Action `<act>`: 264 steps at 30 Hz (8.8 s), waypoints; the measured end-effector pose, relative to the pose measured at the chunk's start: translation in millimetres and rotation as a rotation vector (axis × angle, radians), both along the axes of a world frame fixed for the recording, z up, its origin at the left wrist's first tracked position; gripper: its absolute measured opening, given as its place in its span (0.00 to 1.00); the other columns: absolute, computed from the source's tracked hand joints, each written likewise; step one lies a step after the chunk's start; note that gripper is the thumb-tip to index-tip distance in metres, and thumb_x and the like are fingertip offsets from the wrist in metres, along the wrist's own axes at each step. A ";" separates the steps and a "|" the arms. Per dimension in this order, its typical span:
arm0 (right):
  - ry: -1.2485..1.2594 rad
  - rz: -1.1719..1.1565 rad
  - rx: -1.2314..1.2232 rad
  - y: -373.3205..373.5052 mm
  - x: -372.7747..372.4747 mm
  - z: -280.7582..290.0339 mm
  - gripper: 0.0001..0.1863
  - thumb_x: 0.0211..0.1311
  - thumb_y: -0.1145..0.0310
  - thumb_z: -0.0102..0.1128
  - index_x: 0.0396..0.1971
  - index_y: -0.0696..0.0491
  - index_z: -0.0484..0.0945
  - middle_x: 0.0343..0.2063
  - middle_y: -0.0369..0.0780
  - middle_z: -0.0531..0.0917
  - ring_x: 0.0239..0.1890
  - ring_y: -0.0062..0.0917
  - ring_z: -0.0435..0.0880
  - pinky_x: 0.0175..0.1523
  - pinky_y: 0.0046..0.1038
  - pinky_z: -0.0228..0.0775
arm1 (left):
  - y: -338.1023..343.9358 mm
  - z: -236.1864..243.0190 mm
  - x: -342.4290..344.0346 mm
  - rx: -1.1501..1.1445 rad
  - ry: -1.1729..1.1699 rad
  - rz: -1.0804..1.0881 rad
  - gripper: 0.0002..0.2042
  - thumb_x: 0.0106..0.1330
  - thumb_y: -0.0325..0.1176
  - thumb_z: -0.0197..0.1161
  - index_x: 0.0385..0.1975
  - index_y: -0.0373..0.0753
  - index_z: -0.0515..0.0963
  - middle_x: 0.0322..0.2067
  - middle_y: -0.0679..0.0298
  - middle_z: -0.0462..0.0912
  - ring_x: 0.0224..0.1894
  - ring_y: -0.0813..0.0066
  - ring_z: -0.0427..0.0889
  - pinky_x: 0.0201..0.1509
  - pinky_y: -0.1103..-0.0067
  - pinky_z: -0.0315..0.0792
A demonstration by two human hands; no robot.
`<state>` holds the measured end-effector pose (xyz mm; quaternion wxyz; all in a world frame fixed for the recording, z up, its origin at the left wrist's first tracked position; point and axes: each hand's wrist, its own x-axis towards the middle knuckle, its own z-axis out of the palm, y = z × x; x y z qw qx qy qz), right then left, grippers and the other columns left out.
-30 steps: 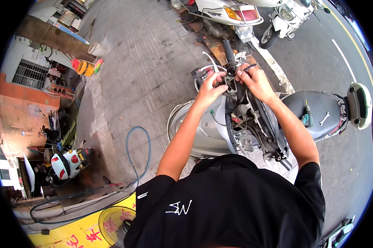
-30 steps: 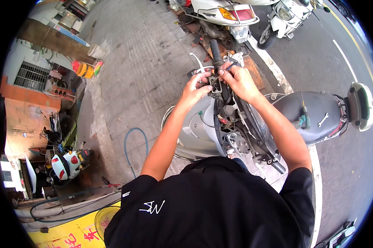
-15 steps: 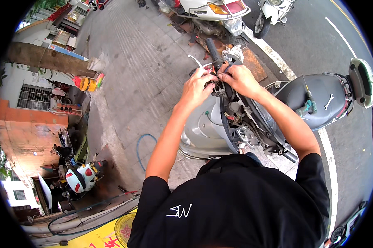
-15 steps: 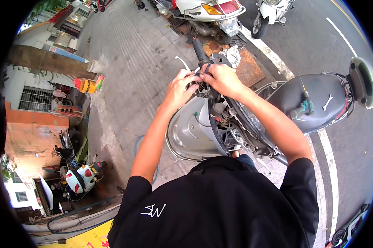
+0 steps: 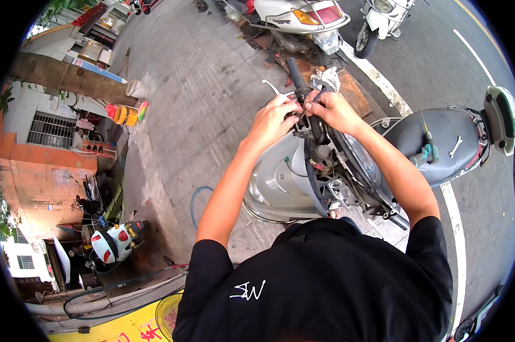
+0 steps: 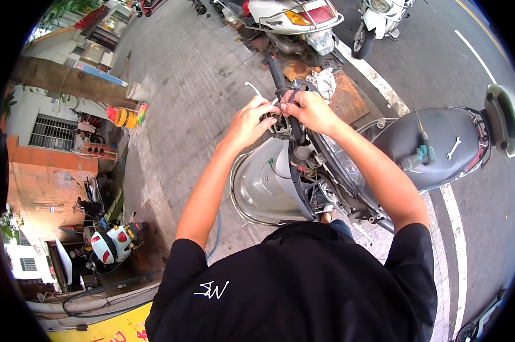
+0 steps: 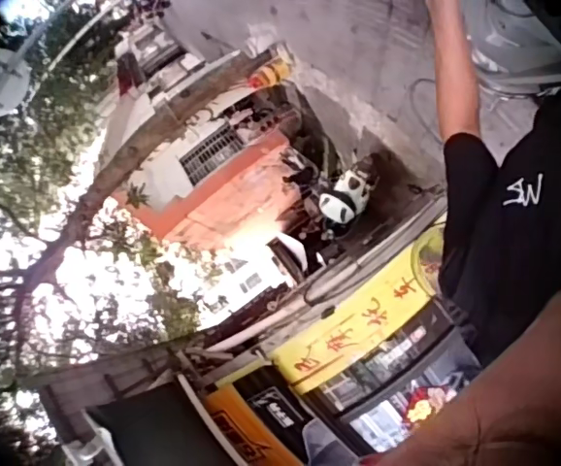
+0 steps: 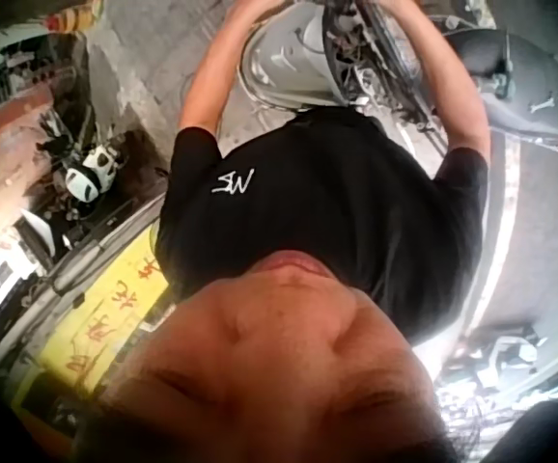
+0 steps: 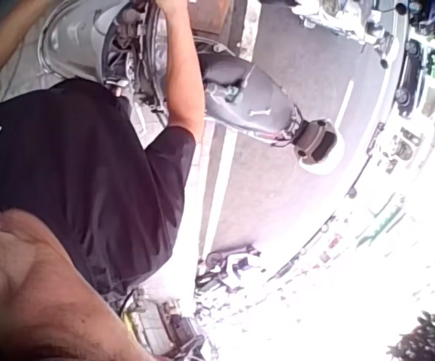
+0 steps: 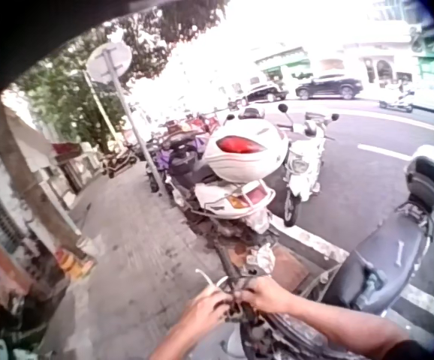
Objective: The person removes the rearview mirrors from a scooter handlebar using a wrench, detaches the handlebar cover, unscrews and removes the brake fluid reservoir cover using a power drill, and cleans inside the reservoir with a small tool.
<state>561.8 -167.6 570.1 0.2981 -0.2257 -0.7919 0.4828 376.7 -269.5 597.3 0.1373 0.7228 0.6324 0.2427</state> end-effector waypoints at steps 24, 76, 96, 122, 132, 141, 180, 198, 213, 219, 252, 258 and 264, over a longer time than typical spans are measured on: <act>0.127 -0.124 -0.175 -8.6 -1.9 -16.1 0.13 0.66 0.65 0.57 0.33 0.61 0.79 0.23 0.38 0.83 0.26 0.20 0.81 0.34 0.26 0.72 | 24.0 13.2 -4.3 -0.077 0.274 -0.157 0.03 0.60 0.31 0.61 0.32 0.41 0.76 0.38 0.64 0.75 0.47 0.62 0.75 0.48 0.65 0.73; -0.247 -0.168 -0.375 -145.9 -56.2 23.8 0.08 0.65 0.66 0.56 0.30 0.54 0.76 0.20 0.29 0.75 0.22 0.11 0.69 0.28 0.16 0.59 | -110.9 -62.0 -59.3 -0.567 -1.802 0.033 0.08 0.68 0.35 0.56 0.43 0.42 0.74 0.34 0.64 0.81 0.38 0.70 0.82 0.34 0.74 0.74; -0.324 -0.183 -0.081 -145.2 -42.6 5.9 0.12 0.57 0.64 0.59 0.29 0.59 0.80 0.21 0.47 0.82 0.26 0.39 0.84 0.34 0.37 0.73 | -109.2 -64.0 -37.8 -0.615 -1.713 0.043 0.07 0.66 0.30 0.58 0.42 0.40 0.74 0.39 0.65 0.79 0.47 0.74 0.77 0.58 0.65 0.71; 0.485 -0.373 -0.511 -201.3 -38.9 -34.1 0.13 0.68 0.68 0.56 0.47 0.59 0.77 0.40 0.42 0.84 0.35 0.19 0.78 0.41 0.22 0.71 | -94.5 -59.4 -17.0 -0.419 -2.470 0.044 0.11 0.71 0.30 0.50 0.47 0.31 0.72 0.49 0.52 0.77 0.53 0.58 0.77 0.59 0.66 0.75; 0.455 -0.617 -0.574 -200.9 -55.6 -19.2 0.10 0.69 0.67 0.54 0.39 0.59 0.78 0.27 0.39 0.82 0.25 0.17 0.75 0.33 0.19 0.68 | -94.7 -60.9 -23.1 -0.320 -2.499 0.097 0.09 0.68 0.25 0.51 0.45 0.32 0.74 0.46 0.55 0.78 0.52 0.60 0.78 0.62 0.67 0.73; 0.401 -0.642 -0.471 -176.4 -26.5 -15.2 0.09 0.67 0.69 0.56 0.28 0.56 0.76 0.20 0.35 0.78 0.22 0.14 0.72 0.28 0.17 0.63 | -99.3 -71.0 -33.6 -0.245 -2.507 0.091 0.10 0.67 0.24 0.51 0.45 0.33 0.74 0.46 0.54 0.78 0.52 0.59 0.78 0.63 0.66 0.72; -0.574 -0.049 0.430 -18.7 -18.5 60.4 0.10 0.59 0.68 0.61 0.34 0.61 0.80 0.32 0.49 0.83 0.33 0.41 0.82 0.39 0.34 0.72 | -198.0 -144.6 -93.8 -0.010 -2.462 0.478 0.09 0.68 0.25 0.49 0.44 0.33 0.72 0.45 0.55 0.78 0.50 0.62 0.78 0.60 0.68 0.74; -0.608 -0.082 0.381 -37.1 -16.6 69.2 0.09 0.58 0.70 0.61 0.34 0.60 0.80 0.33 0.49 0.82 0.35 0.40 0.82 0.40 0.34 0.73 | -193.4 -138.4 -95.0 -0.071 -2.441 0.442 0.10 0.68 0.28 0.51 0.44 0.32 0.74 0.45 0.54 0.78 0.50 0.61 0.78 0.60 0.67 0.73; -0.582 -0.082 0.411 -44.1 -13.5 66.3 0.09 0.59 0.71 0.60 0.35 0.61 0.78 0.33 0.47 0.82 0.33 0.35 0.80 0.41 0.31 0.71 | -189.1 -127.9 -92.5 -0.091 -2.401 0.449 0.13 0.70 0.35 0.51 0.43 0.32 0.74 0.45 0.54 0.79 0.49 0.59 0.79 0.59 0.65 0.73; -0.580 -0.101 0.452 -51.9 -11.0 64.4 0.08 0.57 0.70 0.61 0.34 0.58 0.80 0.31 0.49 0.81 0.32 0.42 0.81 0.39 0.35 0.72 | -186.4 -122.6 -90.8 -0.099 -2.405 0.414 0.15 0.71 0.37 0.50 0.45 0.31 0.74 0.47 0.53 0.78 0.51 0.58 0.78 0.61 0.65 0.72; 0.371 -0.330 -0.305 -190.5 -39.2 -15.0 0.10 0.62 0.73 0.61 0.41 0.60 0.80 0.41 0.41 0.79 0.44 0.25 0.77 0.52 0.26 0.68 | -103.2 -37.7 -11.5 -0.307 -2.752 -0.075 0.12 0.70 0.27 0.49 0.51 0.30 0.71 0.55 0.51 0.72 0.62 0.57 0.69 0.67 0.65 0.67; 0.292 -0.353 -0.210 -196.7 -31.0 -6.5 0.08 0.62 0.74 0.61 0.40 0.60 0.81 0.40 0.42 0.81 0.45 0.26 0.77 0.51 0.27 0.69 | -107.0 -35.7 -15.5 -0.274 -2.783 -0.062 0.12 0.70 0.26 0.49 0.51 0.30 0.71 0.56 0.51 0.72 0.63 0.57 0.68 0.69 0.65 0.65; 0.345 -0.363 -0.269 -194.9 -12.0 2.0 0.08 0.65 0.74 0.58 0.41 0.60 0.78 0.37 0.43 0.81 0.42 0.25 0.79 0.49 0.26 0.70 | -105.3 -48.5 -30.1 -0.204 -2.785 -0.088 0.13 0.71 0.26 0.47 0.51 0.28 0.71 0.57 0.49 0.71 0.64 0.55 0.66 0.71 0.63 0.61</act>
